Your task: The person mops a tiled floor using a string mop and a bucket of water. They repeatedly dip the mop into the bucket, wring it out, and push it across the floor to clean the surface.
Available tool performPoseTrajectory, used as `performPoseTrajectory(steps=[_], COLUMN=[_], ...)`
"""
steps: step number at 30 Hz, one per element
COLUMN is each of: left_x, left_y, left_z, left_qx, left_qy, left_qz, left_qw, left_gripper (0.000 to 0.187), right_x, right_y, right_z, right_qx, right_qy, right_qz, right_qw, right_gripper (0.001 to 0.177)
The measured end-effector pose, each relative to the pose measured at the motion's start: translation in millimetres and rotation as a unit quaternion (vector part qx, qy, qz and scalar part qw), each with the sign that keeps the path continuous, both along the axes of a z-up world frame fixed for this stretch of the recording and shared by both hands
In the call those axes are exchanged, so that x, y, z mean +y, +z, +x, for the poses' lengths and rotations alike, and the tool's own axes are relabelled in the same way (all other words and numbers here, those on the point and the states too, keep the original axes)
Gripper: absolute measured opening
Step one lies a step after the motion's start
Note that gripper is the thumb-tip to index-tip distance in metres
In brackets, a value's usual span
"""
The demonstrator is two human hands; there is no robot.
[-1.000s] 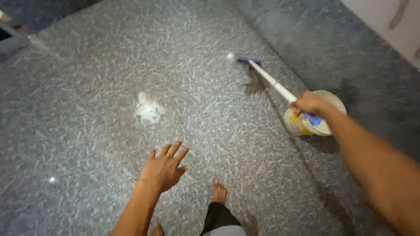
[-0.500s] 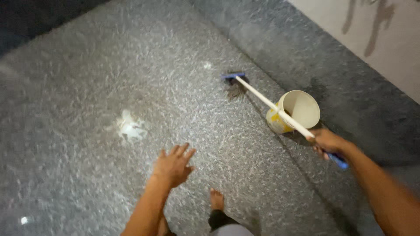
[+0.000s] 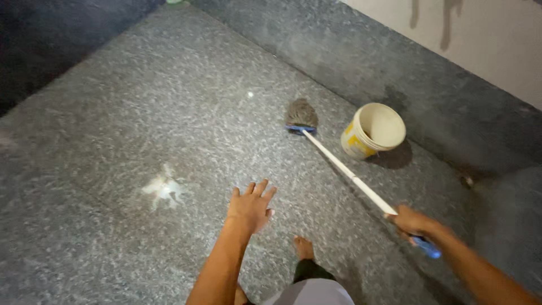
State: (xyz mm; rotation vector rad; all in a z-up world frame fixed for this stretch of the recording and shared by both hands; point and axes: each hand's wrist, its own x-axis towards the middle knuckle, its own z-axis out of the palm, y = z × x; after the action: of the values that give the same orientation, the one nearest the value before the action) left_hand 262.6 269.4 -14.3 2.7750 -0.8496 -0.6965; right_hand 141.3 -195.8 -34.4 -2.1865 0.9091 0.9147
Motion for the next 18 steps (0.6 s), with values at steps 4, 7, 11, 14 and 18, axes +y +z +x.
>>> performPoseTrajectory(steps=[4, 7, 11, 14, 18], left_x=[1.9, -17.3, -60.5, -92.3, -122.0], left_y=[-1.9, -9.7, -20.1, -19.1, -4.2], left_z=[38.6, 80.2, 143.5, 190.5, 245.9], left_qx=[0.006, 0.007, -0.001, -0.004, -0.002], left_qy=[0.040, 0.066, 0.113, 0.134, 0.168], left_qz=[0.014, 0.030, 0.033, 0.027, 0.029], left_qw=[0.999, 0.997, 0.993, 0.991, 0.985], left_gripper=[0.067, 0.066, 0.067, 0.069, 0.068], right_x=[-36.3, -69.6, -115.9, -147.7, -184.5], right_y=[13.8, 19.9, 38.9, 61.1, 69.1], right_z=[43.7, 109.8, 215.7, 296.1, 397.1], right_qx=[0.013, -0.009, 0.011, 0.022, 0.027], right_qy=[0.008, 0.046, 0.157, 0.224, 0.282], right_qz=[-0.034, -0.021, -0.072, -0.133, -0.180], right_qw=[0.999, 0.999, 0.985, 0.965, 0.942], right_gripper=[0.040, 0.038, 0.033, 0.041, 0.039])
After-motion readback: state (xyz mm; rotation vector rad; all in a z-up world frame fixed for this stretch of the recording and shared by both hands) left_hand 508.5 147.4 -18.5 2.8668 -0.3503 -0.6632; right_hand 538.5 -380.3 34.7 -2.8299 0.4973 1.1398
